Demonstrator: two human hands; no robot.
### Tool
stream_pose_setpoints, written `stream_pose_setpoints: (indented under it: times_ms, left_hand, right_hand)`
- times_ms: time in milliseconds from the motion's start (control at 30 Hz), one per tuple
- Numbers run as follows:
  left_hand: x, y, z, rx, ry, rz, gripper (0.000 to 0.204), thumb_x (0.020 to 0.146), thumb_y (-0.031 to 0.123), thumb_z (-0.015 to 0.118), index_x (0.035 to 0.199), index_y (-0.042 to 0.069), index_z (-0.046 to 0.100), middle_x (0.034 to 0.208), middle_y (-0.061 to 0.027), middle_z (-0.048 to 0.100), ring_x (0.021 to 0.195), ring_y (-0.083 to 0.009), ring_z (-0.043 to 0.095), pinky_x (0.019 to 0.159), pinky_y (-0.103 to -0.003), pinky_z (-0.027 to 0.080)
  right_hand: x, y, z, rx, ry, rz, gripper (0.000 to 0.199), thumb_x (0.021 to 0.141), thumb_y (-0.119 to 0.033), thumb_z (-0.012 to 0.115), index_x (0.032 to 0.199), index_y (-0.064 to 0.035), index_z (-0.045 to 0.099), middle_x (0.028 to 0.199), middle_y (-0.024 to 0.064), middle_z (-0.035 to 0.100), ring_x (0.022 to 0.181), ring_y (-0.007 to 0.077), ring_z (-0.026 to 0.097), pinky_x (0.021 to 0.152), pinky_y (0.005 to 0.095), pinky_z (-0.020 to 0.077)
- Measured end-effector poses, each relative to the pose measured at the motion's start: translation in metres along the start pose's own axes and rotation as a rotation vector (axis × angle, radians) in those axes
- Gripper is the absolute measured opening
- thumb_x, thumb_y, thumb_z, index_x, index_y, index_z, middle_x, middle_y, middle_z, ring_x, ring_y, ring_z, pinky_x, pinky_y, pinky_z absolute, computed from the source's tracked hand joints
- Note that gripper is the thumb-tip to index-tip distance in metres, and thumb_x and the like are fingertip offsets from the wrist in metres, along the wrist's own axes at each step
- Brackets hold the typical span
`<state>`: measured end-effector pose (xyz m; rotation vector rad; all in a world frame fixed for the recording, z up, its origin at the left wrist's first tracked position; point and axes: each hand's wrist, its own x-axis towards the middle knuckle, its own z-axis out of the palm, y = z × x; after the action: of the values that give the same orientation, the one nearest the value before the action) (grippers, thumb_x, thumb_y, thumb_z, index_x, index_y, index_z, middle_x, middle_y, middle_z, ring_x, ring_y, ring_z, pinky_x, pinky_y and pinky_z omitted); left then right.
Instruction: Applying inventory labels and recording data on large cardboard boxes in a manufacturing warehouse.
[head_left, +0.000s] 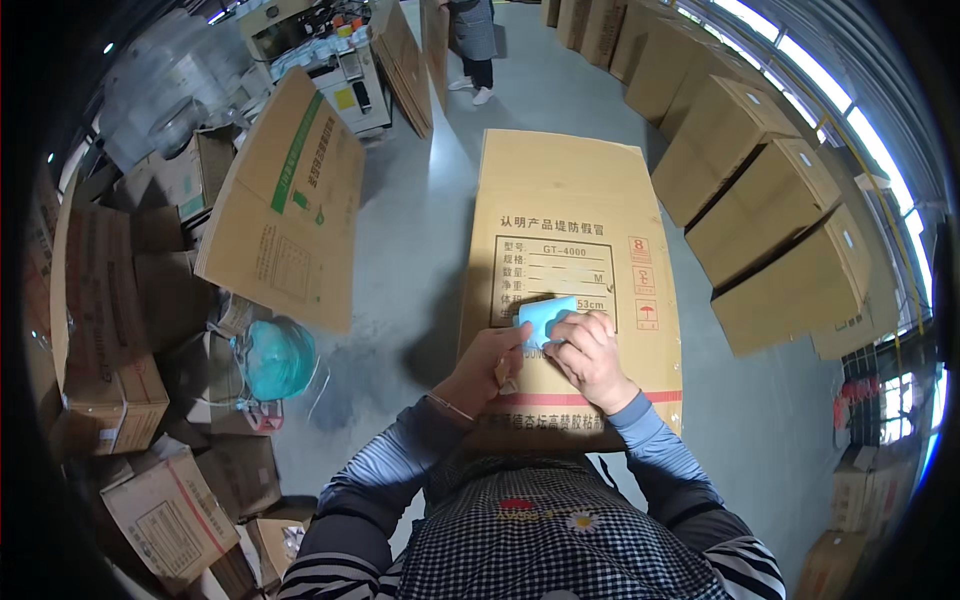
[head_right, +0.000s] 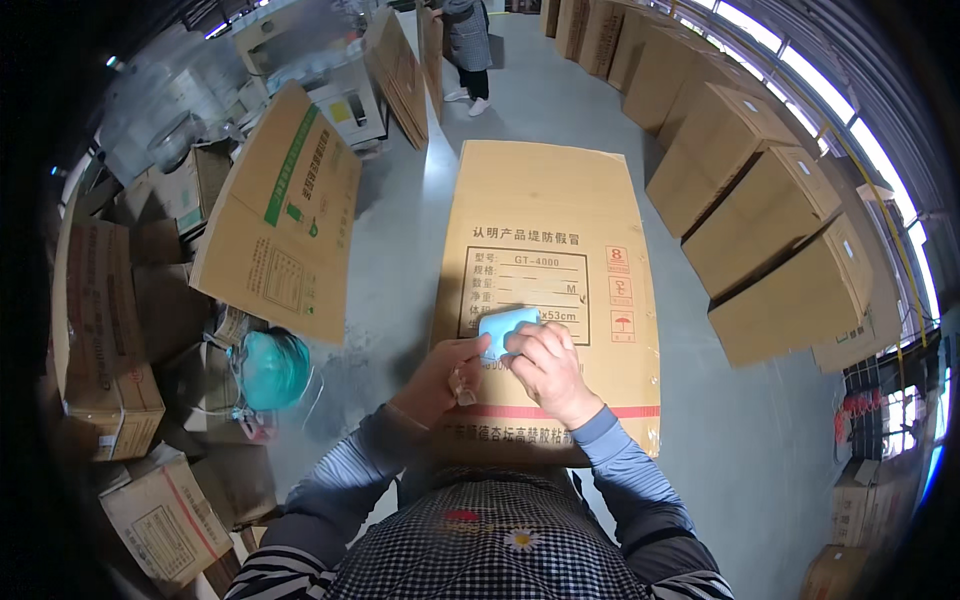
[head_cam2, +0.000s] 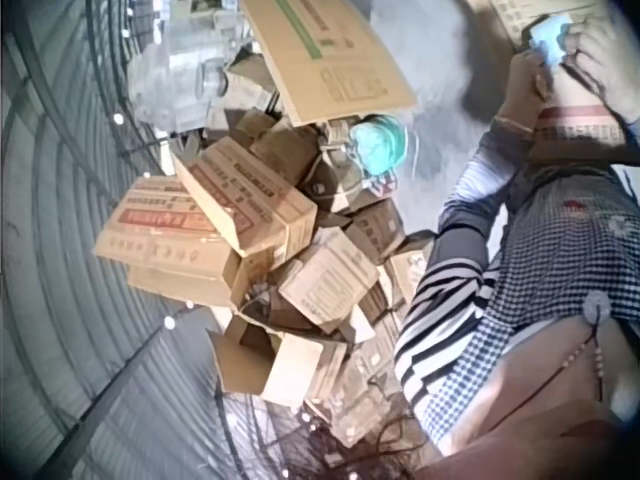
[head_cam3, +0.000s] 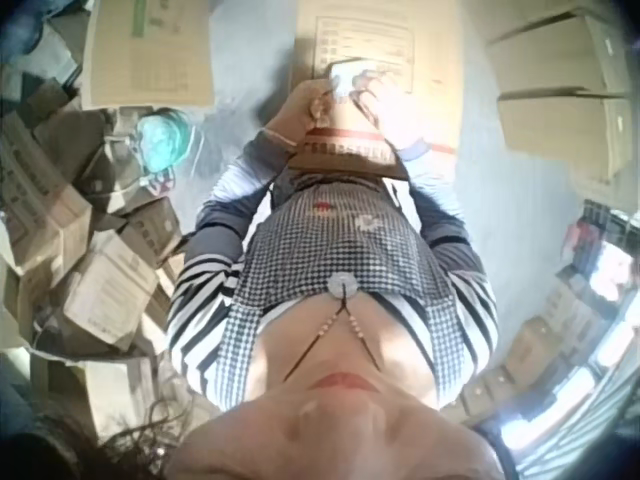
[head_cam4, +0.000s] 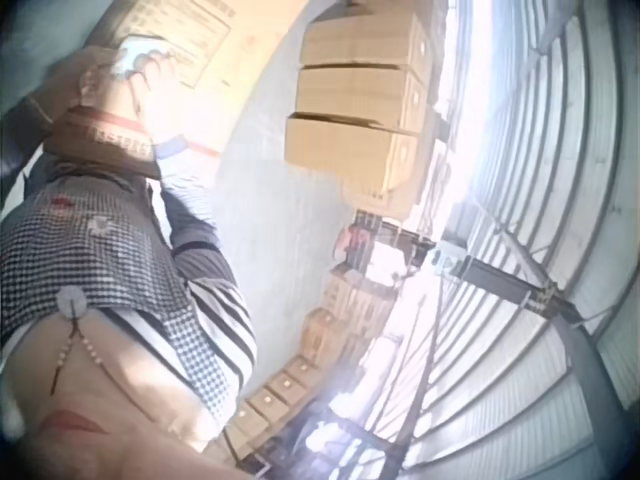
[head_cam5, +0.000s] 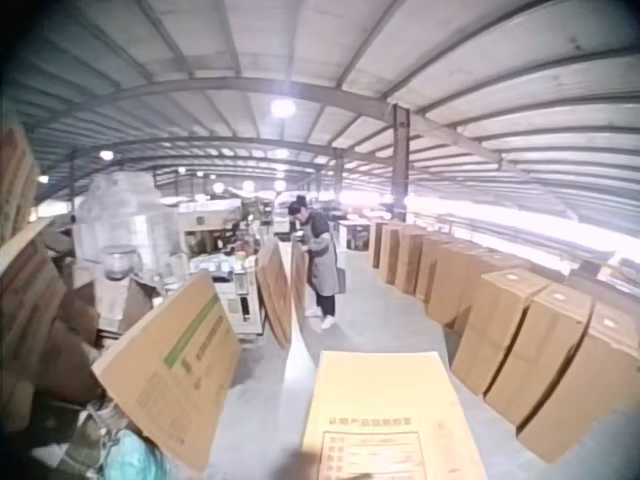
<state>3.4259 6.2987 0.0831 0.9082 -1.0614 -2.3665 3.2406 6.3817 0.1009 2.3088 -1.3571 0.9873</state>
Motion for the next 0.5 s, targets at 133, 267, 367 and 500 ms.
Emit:
stream_pose_setpoints:
  times_ms: [133, 267, 367, 500]
  left_hand:
    - [0.002, 0.007, 0.002, -0.017, 0.083, -0.017, 0.041, 0.097, 0.037, 0.059, 0.065, 0.012, 0.052, 0.053, 0.0018, 0.048, 0.046, -0.0088, 0.046, 0.044, -0.025, 0.035]
    - [0.008, 0.005, -0.015, -0.456, 0.467, 0.119, 0.028, 0.095, 0.024, 0.064, 0.073, 0.008, 0.056, 0.056, 0.0025, 0.048, 0.045, -0.0070, 0.043, 0.042, -0.026, 0.033]
    - [-0.011, -0.014, -0.054, -0.519, 0.659, 0.295, 0.027, 0.095, 0.022, 0.063, 0.074, 0.008, 0.057, 0.055, 0.0035, 0.047, 0.043, -0.0066, 0.041, 0.040, -0.026, 0.031]
    - [-0.039, -0.047, -0.054, -0.187, 0.780, 0.504, 0.030, 0.095, 0.022, 0.063, 0.070, 0.008, 0.056, 0.053, 0.0037, 0.046, 0.041, -0.0055, 0.039, 0.039, -0.025, 0.029]
  right_hand:
    - [0.006, -0.011, -0.012, 0.043, -0.068, -0.034, 0.013, 0.071, -0.010, 0.067, 0.084, -0.0109, 0.066, 0.105, 0.0021, 0.062, 0.108, 0.0216, 0.057, 0.095, 0.0412, 0.0409]
    - [0.029, -0.033, -0.048, 0.235, 0.020, -0.077, 0.014, 0.071, -0.014, 0.074, 0.083, -0.0134, 0.067, 0.098, -0.0010, 0.065, 0.112, 0.0226, 0.054, 0.098, 0.0431, 0.0378]
    - [0.037, -0.015, -0.064, 0.950, 0.271, 0.192, 0.013, 0.082, -0.017, 0.075, 0.090, -0.0126, 0.065, 0.092, 0.0009, 0.068, 0.110, 0.0231, 0.049, 0.091, 0.0410, 0.0391]
    - [0.043, 0.054, -0.035, 1.577, -0.292, 1.000, 0.011, 0.089, -0.007, 0.066, 0.097, -0.0027, 0.062, 0.088, 0.0027, 0.067, 0.088, 0.0128, 0.061, 0.076, 0.0245, 0.0485]
